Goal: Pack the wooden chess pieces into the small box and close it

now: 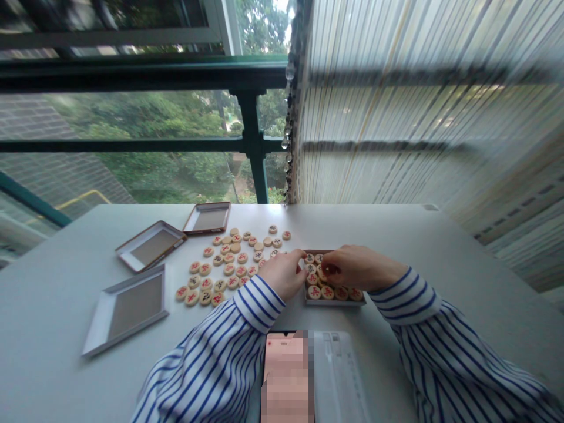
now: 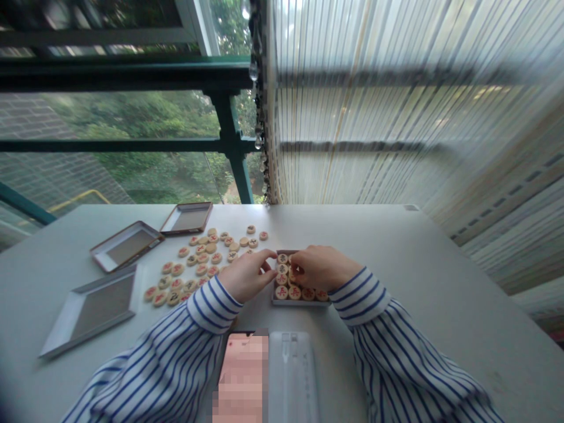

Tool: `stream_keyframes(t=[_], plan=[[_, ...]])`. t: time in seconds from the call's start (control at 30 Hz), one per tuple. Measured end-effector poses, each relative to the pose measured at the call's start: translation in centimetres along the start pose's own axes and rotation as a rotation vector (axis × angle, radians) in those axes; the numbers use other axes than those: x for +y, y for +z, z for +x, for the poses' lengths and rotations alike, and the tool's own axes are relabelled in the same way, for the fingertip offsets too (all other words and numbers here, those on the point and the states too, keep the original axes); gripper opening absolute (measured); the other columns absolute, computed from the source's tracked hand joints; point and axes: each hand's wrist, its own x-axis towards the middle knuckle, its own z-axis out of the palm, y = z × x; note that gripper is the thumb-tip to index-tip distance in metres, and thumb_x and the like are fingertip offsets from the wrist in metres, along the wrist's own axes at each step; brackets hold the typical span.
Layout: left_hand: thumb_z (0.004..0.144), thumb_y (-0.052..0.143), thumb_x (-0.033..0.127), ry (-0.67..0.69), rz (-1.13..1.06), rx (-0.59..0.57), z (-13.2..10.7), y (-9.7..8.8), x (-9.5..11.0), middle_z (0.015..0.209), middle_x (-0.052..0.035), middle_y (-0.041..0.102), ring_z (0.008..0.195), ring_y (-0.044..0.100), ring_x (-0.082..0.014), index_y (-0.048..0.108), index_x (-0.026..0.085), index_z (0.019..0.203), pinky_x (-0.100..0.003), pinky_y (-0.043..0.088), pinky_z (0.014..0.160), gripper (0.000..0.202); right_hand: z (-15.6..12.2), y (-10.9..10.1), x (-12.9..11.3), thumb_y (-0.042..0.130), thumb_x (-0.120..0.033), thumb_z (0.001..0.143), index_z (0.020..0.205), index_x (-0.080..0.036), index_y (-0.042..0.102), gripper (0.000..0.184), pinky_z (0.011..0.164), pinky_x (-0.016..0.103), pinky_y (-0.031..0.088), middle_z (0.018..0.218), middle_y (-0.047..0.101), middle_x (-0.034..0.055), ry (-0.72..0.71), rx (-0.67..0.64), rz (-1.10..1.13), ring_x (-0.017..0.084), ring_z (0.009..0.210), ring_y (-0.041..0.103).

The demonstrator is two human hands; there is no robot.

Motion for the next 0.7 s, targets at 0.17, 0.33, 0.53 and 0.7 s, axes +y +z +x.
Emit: stream_keyframes(t=[0.17,0.33,0.53,0.7], plan=[[0.075,0.048,0.029,0.004,0.012,-0.009,0.04,0.09,-0.06,0.081,-0.0037,0.067,0.074,0.062,-0.0186,0.054,0.022,0.107,-0.028,0.044,0.065,0.033,0.05,-0.10,-0.19,0.048,-0.033,0.072,0.078,-0.023,0.062,0.018,0.049,0.024,0.030,0.072,0.064,0.0041,0.009,-0.037,-0.008,0.016,0.062,0.056],[0.075,0.048,0.029,0.004,0.029,-0.007,0.07,0.32,-0.22,0.081,-0.0016,0.067,0.074,0.062,-0.0172,0.054,0.024,0.107,-0.026,0.044,0.064,0.033,0.09,-0.26,-0.27,0.046,-0.034,0.072,0.081,-0.024,0.062,0.021,0.050,0.024,0.030,0.075,0.064,0.0038,0.010,-0.061,-0.011,0.017,0.064,0.056],[0.075,0.048,0.029,-0.003,0.049,-0.002,0.02,0.18,-0.08,0.081,-0.0009,0.068,0.075,0.062,-0.0172,0.054,0.025,0.106,-0.026,0.044,0.064,0.032,0.12,-0.27,-0.22,0.046,-0.037,0.072,0.081,-0.024,0.062,0.022,0.051,0.025,0.032,0.075,0.064,0.0041,0.016,-0.080,-0.009,0.017,0.065,0.057],[0.075,0.048,0.028,-0.001,0.038,-0.014,-0.09,0.01,0.02,0.081,-0.0013,0.068,0.074,0.062,-0.0166,0.054,0.023,0.106,-0.026,0.044,0.065,0.032,0.05,-0.30,-0.07,0.046,-0.037,0.072,0.082,-0.024,0.062,0.022,0.051,0.025,0.032,0.075,0.064,0.0041,0.005,-0.073,-0.005,0.017,0.064,0.057]])
